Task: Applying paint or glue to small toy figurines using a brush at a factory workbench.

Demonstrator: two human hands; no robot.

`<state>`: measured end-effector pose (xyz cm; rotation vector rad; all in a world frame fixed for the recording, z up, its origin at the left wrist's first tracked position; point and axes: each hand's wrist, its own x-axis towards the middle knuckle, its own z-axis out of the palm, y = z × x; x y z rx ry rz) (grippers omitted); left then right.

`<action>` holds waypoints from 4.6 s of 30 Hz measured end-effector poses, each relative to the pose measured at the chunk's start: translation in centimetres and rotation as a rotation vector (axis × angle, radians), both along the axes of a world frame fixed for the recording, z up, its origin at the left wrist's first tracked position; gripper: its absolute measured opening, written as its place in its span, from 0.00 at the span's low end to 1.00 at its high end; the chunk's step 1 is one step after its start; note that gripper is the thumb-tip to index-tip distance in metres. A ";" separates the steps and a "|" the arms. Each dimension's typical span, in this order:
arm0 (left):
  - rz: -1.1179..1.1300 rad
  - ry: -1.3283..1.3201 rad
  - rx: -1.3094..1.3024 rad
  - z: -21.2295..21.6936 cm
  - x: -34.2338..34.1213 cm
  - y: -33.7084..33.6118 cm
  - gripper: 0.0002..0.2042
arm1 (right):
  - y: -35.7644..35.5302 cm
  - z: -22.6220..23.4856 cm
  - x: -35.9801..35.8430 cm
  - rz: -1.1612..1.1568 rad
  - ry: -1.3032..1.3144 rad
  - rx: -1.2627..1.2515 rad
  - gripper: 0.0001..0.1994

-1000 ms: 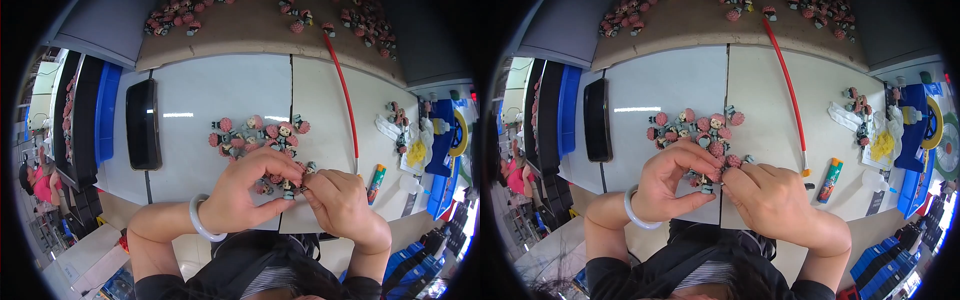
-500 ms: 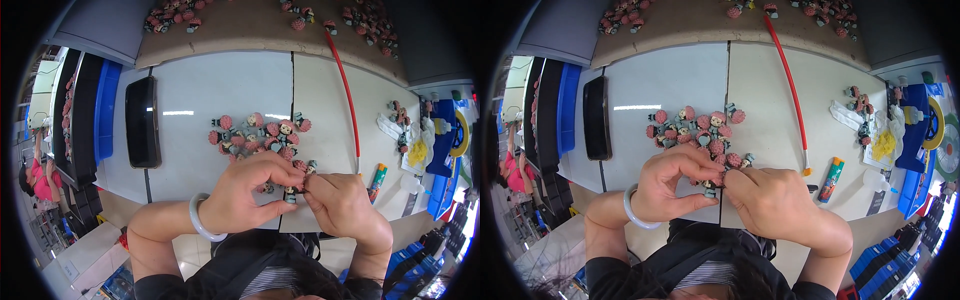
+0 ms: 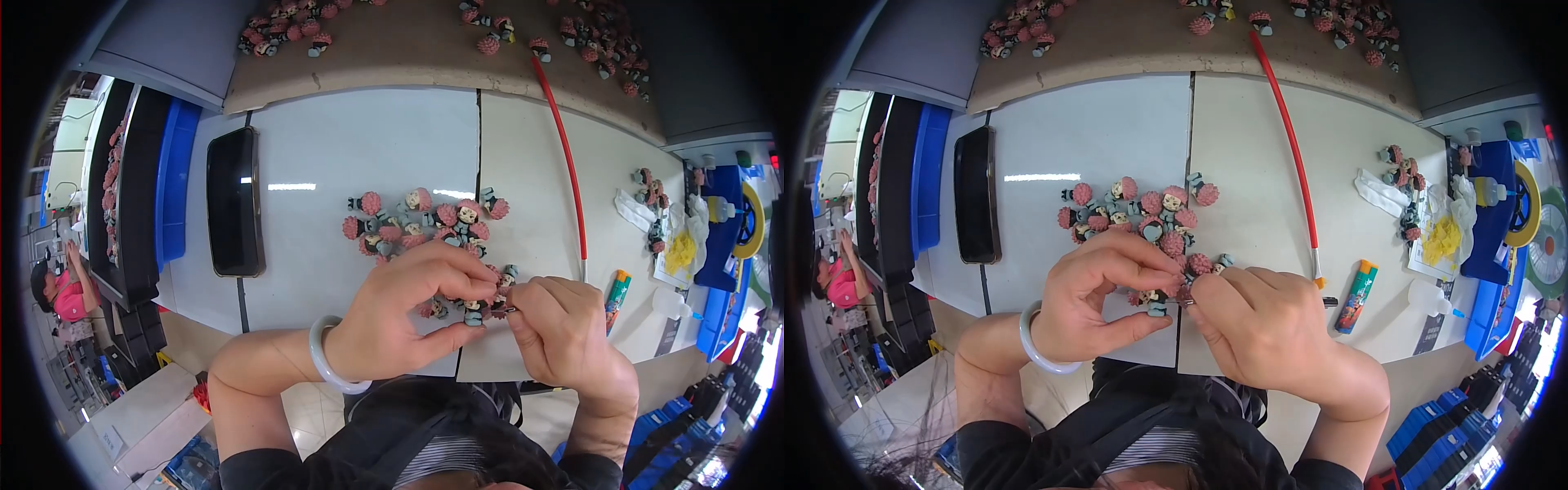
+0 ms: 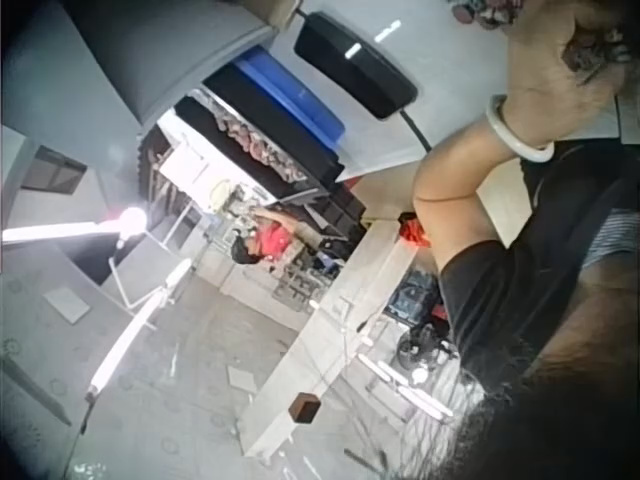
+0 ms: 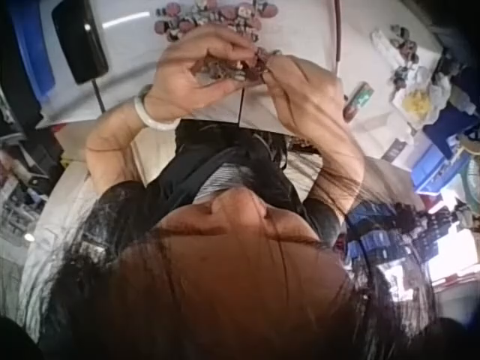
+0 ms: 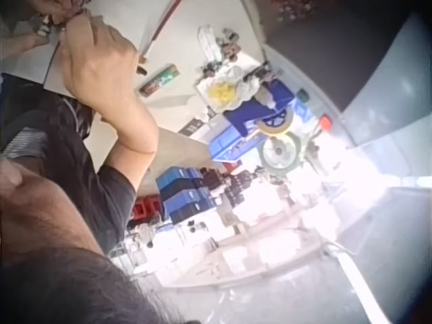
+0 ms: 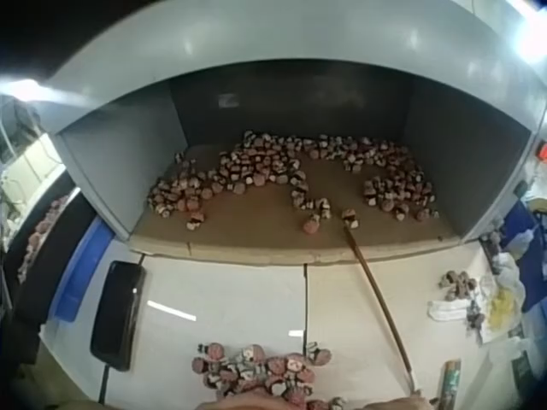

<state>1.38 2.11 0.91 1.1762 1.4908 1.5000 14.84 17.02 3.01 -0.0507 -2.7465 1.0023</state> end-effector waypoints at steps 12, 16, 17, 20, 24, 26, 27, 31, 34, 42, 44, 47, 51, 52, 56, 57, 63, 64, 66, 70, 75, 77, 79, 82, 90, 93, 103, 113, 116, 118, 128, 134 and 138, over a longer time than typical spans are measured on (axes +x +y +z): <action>-0.003 0.050 0.001 0.2 -0.1 -0.1 0.16 | -0.3 0.4 0.0 0.038 -0.111 0.029 0.05; 0.017 0.028 -0.021 0.2 0.0 -0.2 0.16 | -0.5 0.2 0.0 0.032 -0.108 0.045 0.05; 0.023 0.028 -0.018 0.2 -0.1 -0.3 0.17 | -0.6 0.1 0.0 0.035 -0.118 0.038 0.05; 0.009 0.024 0.001 0.1 0.0 -0.1 0.17 | -0.8 0.2 0.3 0.024 -0.161 -0.014 0.04; -0.004 -0.016 -0.021 0.2 0.2 -0.1 0.16 | -0.7 -0.5 0.4 0.017 -0.150 -0.153 0.05; 0.014 -0.059 -0.030 0.4 0.3 0.0 0.16 | -0.6 -0.1 0.2 0.013 -0.181 -0.242 0.05; 0.016 -0.057 -0.030 0.5 0.2 -0.1 0.16 | -0.5 -0.1 0.2 0.017 -0.212 -0.335 0.05; 0.008 -0.077 -0.035 0.7 0.2 -0.3 0.16 | -0.2 -0.4 0.4 0.016 -0.124 -0.324 0.05; 0.011 -0.154 -0.037 0.5 0.4 -0.3 0.17 | -0.3 -0.3 0.2 -0.014 0.072 -0.086 0.06; -0.007 -0.170 -0.061 0.5 0.3 -0.4 0.17 | -0.7 0.2 0.0 0.029 -0.074 -0.008 0.04; 0.015 -0.184 -0.046 0.3 0.4 -0.5 0.17 | -0.7 0.2 0.0 0.035 -0.088 -0.014 0.04; -0.005 -0.163 -0.061 0.2 0.3 -0.4 0.17 | -0.6 0.1 0.3 0.031 -0.113 -0.052 0.04; 0.023 -0.190 -0.048 0.0 0.6 -0.4 0.17 | -0.7 -0.9 0.2 0.026 -0.043 -0.080 0.06; 0.023 -0.189 -0.062 0.0 0.6 -0.3 0.17 | -0.7 -0.9 0.2 0.024 -0.045 -0.080 0.06; 0.016 -0.129 -0.091 0.3 0.5 -0.5 0.16 | -0.8 -0.4 0.3 0.035 -0.110 -0.077 0.06; 0.014 -0.130 -0.091 0.3 0.4 -0.4 0.16 | -0.7 -0.4 0.3 0.036 -0.141 -0.077 0.06; -0.013 -0.021 -0.043 0.1 0.3 -0.2 0.15 | -0.2 -0.3 0.2 0.063 -0.247 -0.304 0.05; 0.000 -0.086 -0.047 0.0 0.4 -0.3 0.15 | 0.0 -0.2 0.1 0.065 -0.246 -0.305 0.05; 0.012 -0.150 -0.047 -0.3 0.5 -0.2 0.16 | 0.6 0.3 0.0 -0.002 -0.195 -0.536 0.06; 0.050 -0.301 0.059 -0.7 0.8 0.4 0.18 | 2.5 1.9 0.0 -0.450 -0.200 -0.177 0.08; 0.134 -0.290 0.039 -0.2 0.7 0.3 0.17 | 4.8 -2.0 0.2 -0.571 -0.453 0.276 0.10; 0.063 0.118 -0.033 0.4 -0.1 0.0 0.19 | 4.6 -1.3 0.2 -0.540 -0.341 0.195 0.09; 0.068 0.209 -0.032 0.4 -0.1 0.0 0.16 | 3.8 -0.2 0.2 -0.499 -0.228 0.119 0.08; 0.081 0.276 -0.029 0.3 0.2 0.2 0.15 | 2.2 1.3 1.6 -0.487 0.380 -0.544 0.08; 0.139 0.382 0.023 -0.1 0.5 -0.1 0.15 | 0.9 0.0 0.4 -0.244 0.370 -0.338 0.06; 0.175 0.369 0.095 0.2 0.6 0.0 0.18 | 0.9 1.0 1.2 -0.333 0.483 -0.476 0.05; -0.006 -0.333 0.046 -1.0 0.9 0.1 0.15 | 2.9 1.3 1.7 -0.647 0.409 -0.306 0.03; -0.030 -0.380 0.051 -0.5 0.8 -0.1 0.15 | 4.6 0.1 0.1 -0.631 -0.442 0.135 0.10; -0.014 -0.394 0.056 -0.3 0.8 -0.1 0.18 | 4.3 0.3 -0.4 -0.647 -0.450 0.106 0.11; -0.019 -0.404 0.078 -0.2 0.7 -0.2 0.18 | 4.1 0.3 -0.5 -0.621 -0.428 0.114 0.11; 0.679 0.195 0.297 8.2 -6.3 -3.8 0.18 | 4.6 0.0 -0.1 -0.560 -0.355 0.063 0.13; 1.134 0.690 -0.086 10.9 -17.9 -15.6 0.21 | 3.9 0.4 0.8 -0.477 -0.253 0.062 0.12; 1.351 1.248 -0.406 11.1 -18.5 -15.8 0.22 | 3.4 1.1 1.0 -0.444 -0.242 0.057 0.12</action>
